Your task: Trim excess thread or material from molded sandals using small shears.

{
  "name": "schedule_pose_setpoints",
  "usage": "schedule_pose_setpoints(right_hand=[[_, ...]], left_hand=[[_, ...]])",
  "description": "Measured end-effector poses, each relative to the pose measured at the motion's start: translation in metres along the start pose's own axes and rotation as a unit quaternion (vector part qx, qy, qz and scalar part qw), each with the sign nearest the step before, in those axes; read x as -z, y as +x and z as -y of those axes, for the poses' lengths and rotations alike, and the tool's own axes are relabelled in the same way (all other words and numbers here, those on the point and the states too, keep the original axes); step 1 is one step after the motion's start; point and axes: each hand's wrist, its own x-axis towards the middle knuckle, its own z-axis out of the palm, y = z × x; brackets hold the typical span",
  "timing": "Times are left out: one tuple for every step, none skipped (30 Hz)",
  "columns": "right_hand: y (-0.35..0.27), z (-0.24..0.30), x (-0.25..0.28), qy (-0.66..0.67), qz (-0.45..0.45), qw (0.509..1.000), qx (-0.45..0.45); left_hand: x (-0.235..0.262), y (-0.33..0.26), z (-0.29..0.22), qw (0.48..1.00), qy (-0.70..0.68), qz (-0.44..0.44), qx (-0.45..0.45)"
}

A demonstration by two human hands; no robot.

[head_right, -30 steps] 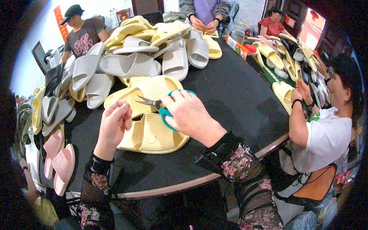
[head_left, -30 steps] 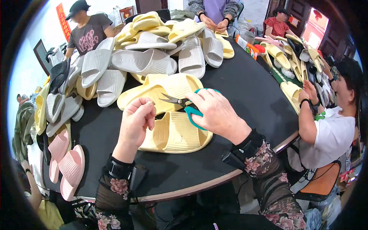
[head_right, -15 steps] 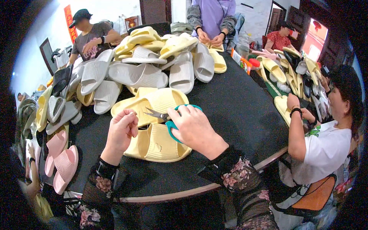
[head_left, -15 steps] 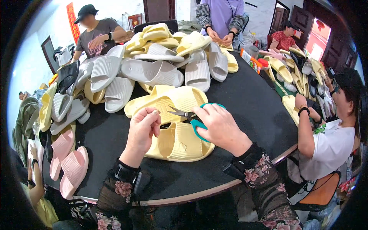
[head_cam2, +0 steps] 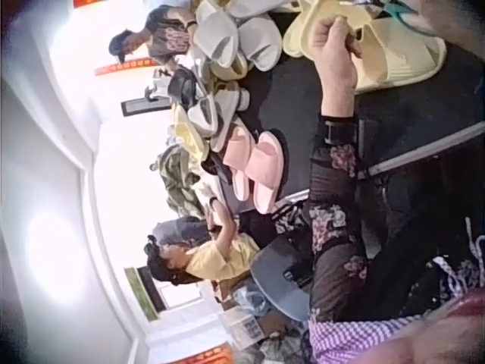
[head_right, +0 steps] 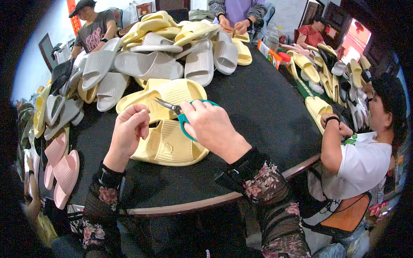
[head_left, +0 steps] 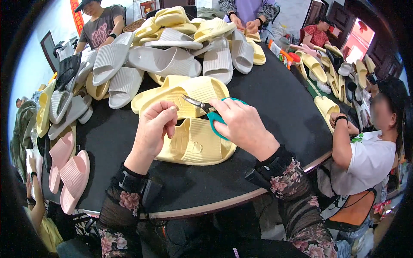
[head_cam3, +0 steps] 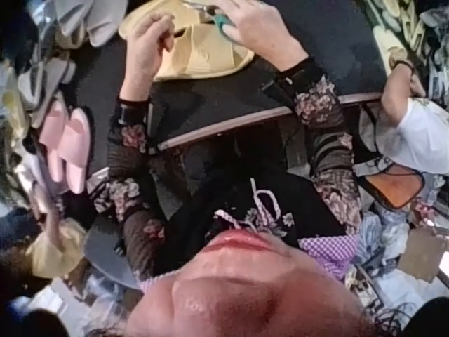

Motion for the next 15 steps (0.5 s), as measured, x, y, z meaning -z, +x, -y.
schedule_pose_setpoints(right_hand=[[0.000, 0.001, 0.000, 0.014, -0.004, 1.000, -0.005], [0.000, 0.001, 0.001, 0.027, -0.009, 1.000, -0.010], [0.000, 0.001, 0.001, 0.043, -0.006, 0.999, -0.022], [0.000, 0.001, 0.001, 0.048, -0.023, 0.998, -0.019], [-0.001, 0.000, 0.001, 0.055, -0.034, 0.998, -0.021], [-0.001, -0.001, 0.000, 0.063, -0.045, 0.997, -0.023], [-0.001, -0.002, -0.001, 0.065, -0.052, 0.996, -0.033], [-0.001, -0.003, -0.003, 0.067, -0.062, 0.995, -0.042], [0.000, -0.004, -0.005, 0.069, -0.071, 0.994, -0.052], [-0.001, -0.005, -0.006, 0.079, -0.074, 0.993, -0.055], [-0.002, -0.005, -0.007, 0.089, -0.083, 0.991, -0.058], [0.001, -0.007, -0.008, 0.095, -0.102, 0.989, -0.059], [0.002, -0.008, -0.008, 0.086, -0.108, 0.988, -0.068], [0.002, -0.009, -0.008, 0.103, -0.132, 0.984, -0.056], [0.001, -0.009, -0.008, 0.122, -0.144, 0.980, -0.059]], left_hand=[[0.001, 0.000, 0.000, 1.000, -0.007, -0.003, 0.000], [0.002, 0.001, 0.001, 1.000, -0.014, -0.005, 0.001], [0.004, 0.002, 0.001, 1.000, -0.019, -0.014, 0.006], [0.005, 0.002, 0.002, 1.000, -0.024, -0.015, -0.001], [0.007, 0.003, 0.002, 0.999, -0.027, -0.022, -0.003], [0.008, 0.003, 0.002, 0.999, -0.029, -0.033, -0.003], [0.009, 0.004, 0.001, 0.999, -0.036, -0.036, -0.016], [0.010, 0.004, -0.001, 0.998, -0.043, -0.042, -0.027], [0.010, 0.005, -0.003, 0.997, -0.050, -0.047, -0.039], [0.011, 0.004, -0.007, 0.997, -0.053, -0.046, -0.039], [0.010, 0.002, -0.012, 0.995, -0.060, -0.064, -0.042], [0.010, 0.000, -0.019, 0.994, -0.063, -0.076, -0.053], [0.009, 0.000, -0.028, 0.992, -0.061, -0.095, -0.061], [0.010, -0.006, -0.039, 0.990, -0.086, -0.088, -0.076], [0.012, -0.012, -0.052, 0.988, -0.072, -0.089, -0.101]])
